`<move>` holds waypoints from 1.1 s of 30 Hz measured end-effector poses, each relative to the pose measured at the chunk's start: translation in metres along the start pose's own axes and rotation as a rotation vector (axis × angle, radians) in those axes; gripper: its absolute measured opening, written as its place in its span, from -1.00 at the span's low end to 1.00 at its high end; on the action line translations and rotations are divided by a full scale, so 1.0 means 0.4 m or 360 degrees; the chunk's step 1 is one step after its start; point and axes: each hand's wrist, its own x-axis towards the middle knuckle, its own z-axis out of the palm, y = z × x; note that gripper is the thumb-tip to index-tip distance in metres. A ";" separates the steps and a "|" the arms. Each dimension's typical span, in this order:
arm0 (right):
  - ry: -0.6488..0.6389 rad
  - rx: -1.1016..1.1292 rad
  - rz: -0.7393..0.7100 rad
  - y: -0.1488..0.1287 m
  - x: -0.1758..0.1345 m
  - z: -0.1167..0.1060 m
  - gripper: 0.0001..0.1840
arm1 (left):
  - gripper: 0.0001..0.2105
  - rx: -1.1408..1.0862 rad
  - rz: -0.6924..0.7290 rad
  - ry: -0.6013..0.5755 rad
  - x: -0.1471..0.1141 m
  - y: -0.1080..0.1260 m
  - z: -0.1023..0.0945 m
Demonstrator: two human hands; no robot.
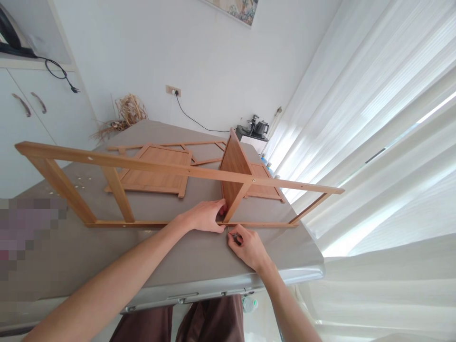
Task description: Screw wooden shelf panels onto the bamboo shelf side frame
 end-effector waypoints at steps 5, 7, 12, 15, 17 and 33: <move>-0.0037 -0.0037 -0.0063 0.006 0.002 0.005 -0.84 | -0.60 -0.0008 -0.0021 -0.0001 0.002 -0.001 0.002; -0.0032 -0.0065 -0.0081 0.009 0.003 0.007 -0.82 | -0.61 -0.0010 -0.0043 -0.0006 0.004 0.000 0.000; -0.0045 -0.0081 -0.0069 0.018 0.006 0.013 -0.80 | -0.63 -0.0021 -0.0040 -0.0020 0.006 0.003 -0.004; -0.0053 -0.0071 -0.0036 0.022 0.007 0.015 -0.78 | -0.63 -0.0003 -0.0043 -0.0031 0.007 0.006 -0.005; -0.0043 -0.0069 -0.0012 0.022 0.008 0.014 -0.78 | -0.63 0.0010 -0.0069 -0.0041 0.008 0.009 -0.005; -0.0069 -0.0147 0.0098 0.000 0.015 0.001 -0.88 | -0.52 0.0038 -0.0070 -0.0062 0.013 0.006 0.007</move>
